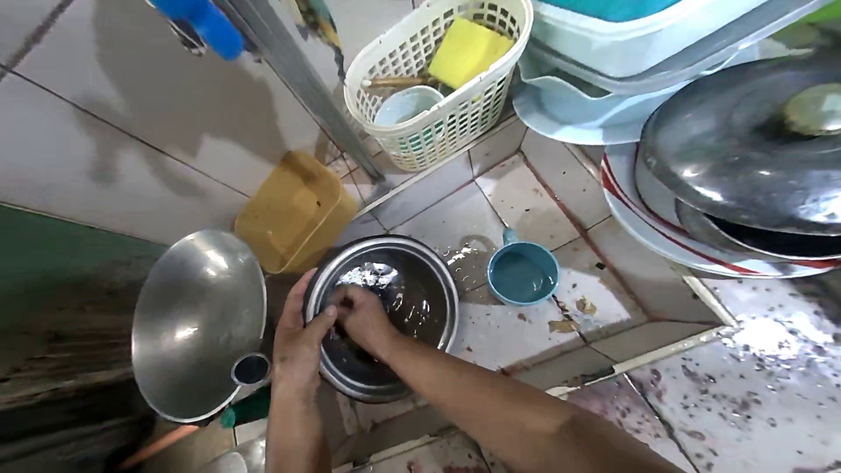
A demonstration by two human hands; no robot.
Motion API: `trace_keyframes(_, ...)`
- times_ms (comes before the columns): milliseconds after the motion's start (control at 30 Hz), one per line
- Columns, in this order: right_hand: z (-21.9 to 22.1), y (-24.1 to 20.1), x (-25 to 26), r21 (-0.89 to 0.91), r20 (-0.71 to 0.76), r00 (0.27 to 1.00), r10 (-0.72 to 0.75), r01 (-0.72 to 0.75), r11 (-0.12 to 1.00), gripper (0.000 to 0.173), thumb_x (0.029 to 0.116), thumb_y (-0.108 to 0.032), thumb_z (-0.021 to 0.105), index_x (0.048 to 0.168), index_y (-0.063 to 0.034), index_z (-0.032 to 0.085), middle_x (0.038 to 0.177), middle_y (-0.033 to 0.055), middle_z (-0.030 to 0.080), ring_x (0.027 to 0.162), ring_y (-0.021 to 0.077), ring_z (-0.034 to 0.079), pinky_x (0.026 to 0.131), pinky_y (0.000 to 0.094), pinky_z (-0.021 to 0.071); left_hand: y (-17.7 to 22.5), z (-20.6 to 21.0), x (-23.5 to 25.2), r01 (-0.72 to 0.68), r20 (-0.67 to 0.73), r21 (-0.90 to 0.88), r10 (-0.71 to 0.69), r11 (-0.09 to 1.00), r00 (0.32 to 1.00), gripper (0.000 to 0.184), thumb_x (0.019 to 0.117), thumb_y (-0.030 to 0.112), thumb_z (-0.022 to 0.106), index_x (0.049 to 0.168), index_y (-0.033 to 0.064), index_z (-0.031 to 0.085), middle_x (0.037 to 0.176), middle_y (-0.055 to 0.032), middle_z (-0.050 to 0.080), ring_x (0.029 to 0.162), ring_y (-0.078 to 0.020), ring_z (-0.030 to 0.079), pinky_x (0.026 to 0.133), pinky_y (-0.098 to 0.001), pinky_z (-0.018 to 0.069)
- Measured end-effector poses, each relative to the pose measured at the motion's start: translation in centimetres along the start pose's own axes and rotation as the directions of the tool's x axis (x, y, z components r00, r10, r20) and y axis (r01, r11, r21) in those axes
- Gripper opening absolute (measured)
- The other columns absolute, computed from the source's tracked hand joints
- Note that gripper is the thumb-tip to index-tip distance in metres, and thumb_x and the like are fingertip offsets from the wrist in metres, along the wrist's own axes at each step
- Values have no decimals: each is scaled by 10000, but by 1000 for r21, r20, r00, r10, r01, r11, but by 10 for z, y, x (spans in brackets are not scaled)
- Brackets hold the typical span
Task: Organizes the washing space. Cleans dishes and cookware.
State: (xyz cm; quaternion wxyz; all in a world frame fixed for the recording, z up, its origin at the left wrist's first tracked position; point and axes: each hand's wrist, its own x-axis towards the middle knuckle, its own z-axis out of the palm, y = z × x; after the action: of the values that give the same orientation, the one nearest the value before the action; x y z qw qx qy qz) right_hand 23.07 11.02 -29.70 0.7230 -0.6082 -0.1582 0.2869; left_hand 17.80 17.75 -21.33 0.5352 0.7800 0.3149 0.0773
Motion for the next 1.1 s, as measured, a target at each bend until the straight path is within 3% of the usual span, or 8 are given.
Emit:
trace_keyframes(67,2,-2,-8,0,16,998,64,-64,998,129,982,-28,630,1059,62,679,1084,205,676,1034,286,656,948,457,534,-1,0,-3,-15,5,3,15,1000,1000,626,920,34,578,1514,180,446,1428,-26,559,1211,-88,590,995,-274,517)
trace_keyframes(200,-29,17,-34,-556,459,847,269,37,831,176,982,-90,631,1103,-16,736,1153,192,691,1110,352,660,972,565,524,2,-1,2,22,1,12,-22,1000,1000,568,979,14,561,1504,210,465,1454,-32,545,1234,-132,587,988,-348,528)
trace_keyframes(300,-19,-8,-28,-692,403,808,430,-38,721,226,959,-103,658,1167,-33,710,1192,217,686,1121,408,659,932,653,519,4,2,2,3,11,34,-4,999,1000,548,978,35,561,1491,211,484,1448,-24,551,1245,-117,578,1005,-337,516)
trace_keyframes(400,0,-13,-3,-474,146,978,148,-62,878,213,961,-130,665,1118,4,717,1167,212,692,1122,366,669,975,568,539,9,5,4,4,1,54,-4,999,1000,552,979,36,574,1495,210,483,1451,-25,553,1260,-117,568,1022,-342,502)
trace_keyframes(567,-10,-14,30,-442,-233,967,106,-202,874,247,989,-158,640,1126,34,712,1247,232,650,1223,362,616,1050,517,502,5,5,-3,28,-26,-2,-28,1000,999,569,988,-8,543,1513,190,452,1450,-47,547,1223,-137,595,987,-344,530)
trace_keyframes(667,-4,-5,3,-562,35,997,-63,71,824,179,943,-67,656,1072,38,723,1186,235,675,1164,386,642,980,537,538,2,4,-3,-3,0,-4,3,1000,1000,577,975,-14,551,1511,176,454,1455,-48,545,1250,-128,580,1018,-341,515)
trace_keyframes(867,-37,38,-38,-584,605,786,-129,547,600,151,928,37,642,986,-20,769,1189,124,703,1149,326,637,976,486,541,2,1,1,48,8,85,-49,995,999,558,982,35,579,1501,214,482,1444,-50,559,1231,-132,594,1001,-352,523)
trace_keyframes(1100,-37,23,23,-685,174,936,-305,337,646,164,947,-68,658,1059,-22,769,1164,186,709,1163,375,644,1005,531,524,6,4,-4,47,-3,111,-47,993,999,561,977,48,591,1503,210,483,1457,-40,554,1266,-114,573,1039,-348,502)
